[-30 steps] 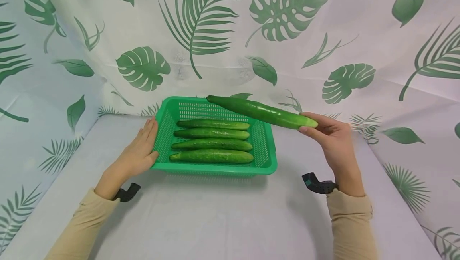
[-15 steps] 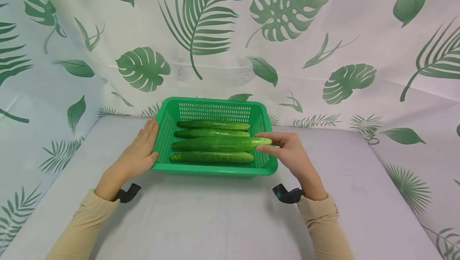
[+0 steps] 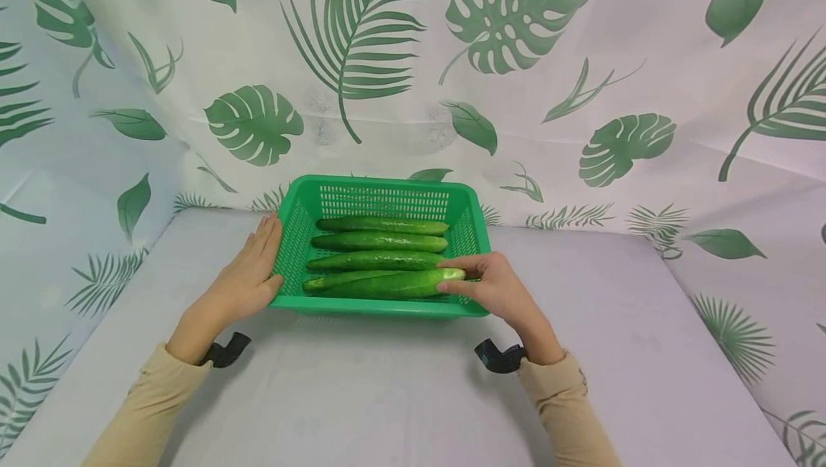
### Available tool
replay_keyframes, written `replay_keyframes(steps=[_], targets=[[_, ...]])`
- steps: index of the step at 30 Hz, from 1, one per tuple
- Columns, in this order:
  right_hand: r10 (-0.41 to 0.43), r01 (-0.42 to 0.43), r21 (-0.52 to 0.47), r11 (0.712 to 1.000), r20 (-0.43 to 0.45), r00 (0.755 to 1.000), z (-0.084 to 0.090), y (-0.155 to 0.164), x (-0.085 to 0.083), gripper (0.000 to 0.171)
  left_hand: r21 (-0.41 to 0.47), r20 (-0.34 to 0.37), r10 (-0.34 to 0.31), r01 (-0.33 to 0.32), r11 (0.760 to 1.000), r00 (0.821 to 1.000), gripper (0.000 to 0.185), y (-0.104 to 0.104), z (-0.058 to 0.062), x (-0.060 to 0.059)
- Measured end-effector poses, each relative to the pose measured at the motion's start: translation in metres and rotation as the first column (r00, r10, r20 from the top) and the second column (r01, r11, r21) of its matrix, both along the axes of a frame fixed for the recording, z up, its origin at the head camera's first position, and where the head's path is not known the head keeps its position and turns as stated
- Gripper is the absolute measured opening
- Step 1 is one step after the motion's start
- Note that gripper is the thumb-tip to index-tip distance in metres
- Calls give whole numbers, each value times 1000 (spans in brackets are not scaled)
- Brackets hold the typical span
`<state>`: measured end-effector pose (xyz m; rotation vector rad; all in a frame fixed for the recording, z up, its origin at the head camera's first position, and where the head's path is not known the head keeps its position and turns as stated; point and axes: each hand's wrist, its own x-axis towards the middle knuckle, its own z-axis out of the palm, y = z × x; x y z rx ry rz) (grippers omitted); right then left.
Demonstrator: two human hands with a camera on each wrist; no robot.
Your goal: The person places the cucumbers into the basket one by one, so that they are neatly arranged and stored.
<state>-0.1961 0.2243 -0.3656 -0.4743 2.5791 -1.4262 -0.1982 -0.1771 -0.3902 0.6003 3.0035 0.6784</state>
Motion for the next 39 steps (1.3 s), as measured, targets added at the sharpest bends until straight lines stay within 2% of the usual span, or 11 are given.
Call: replay_keyframes(steps=[3, 6, 11, 16, 20, 24, 28, 32, 35, 39], targets=[[5, -4, 11, 1000, -7, 1000, -1, -1, 1, 32, -1, 0, -2, 2, 1000, 1000, 80, 0, -1, 0], [25, -23, 48, 999, -58, 998, -3, -3, 1, 31, -2, -3, -3, 3, 1000, 1000, 80, -1, -1, 0], [93, -63, 166, 984, -180, 979, -7, -10, -1, 28, -1, -4, -5, 5, 1000, 1000, 80, -1, -1, 0], [119, -48, 276, 960, -249, 961, -10, -16, -2, 30, -1, -12, -7, 7, 1000, 1000, 80, -1, -2, 0], [126, -23, 356, 934, -267, 955, -9, -19, -1, 29, 3, -13, -7, 8, 1000, 1000, 80, -1, -3, -1], [140, -38, 402, 915, -228, 964, -7, -21, 2, 25, 9, -11, -9, 10, 1000, 1000, 79, -1, -2, -1], [166, -62, 418, 906, -218, 962, -6, -23, 4, 22, 12, -11, -9, 9, 1000, 1000, 79, -1, -1, 0], [165, -59, 412, 910, -228, 960, -6, -23, 4, 22, 9, -11, -7, 7, 1000, 1000, 79, -1, -1, 0], [148, -51, 374, 926, -235, 961, -7, -22, 4, 23, 9, -12, -7, 7, 1000, 1000, 79, 0, 0, 1], [128, -52, 277, 959, -264, 956, -10, -20, 1, 21, 11, -9, -9, 9, 1000, 1000, 80, 0, -1, 1]])
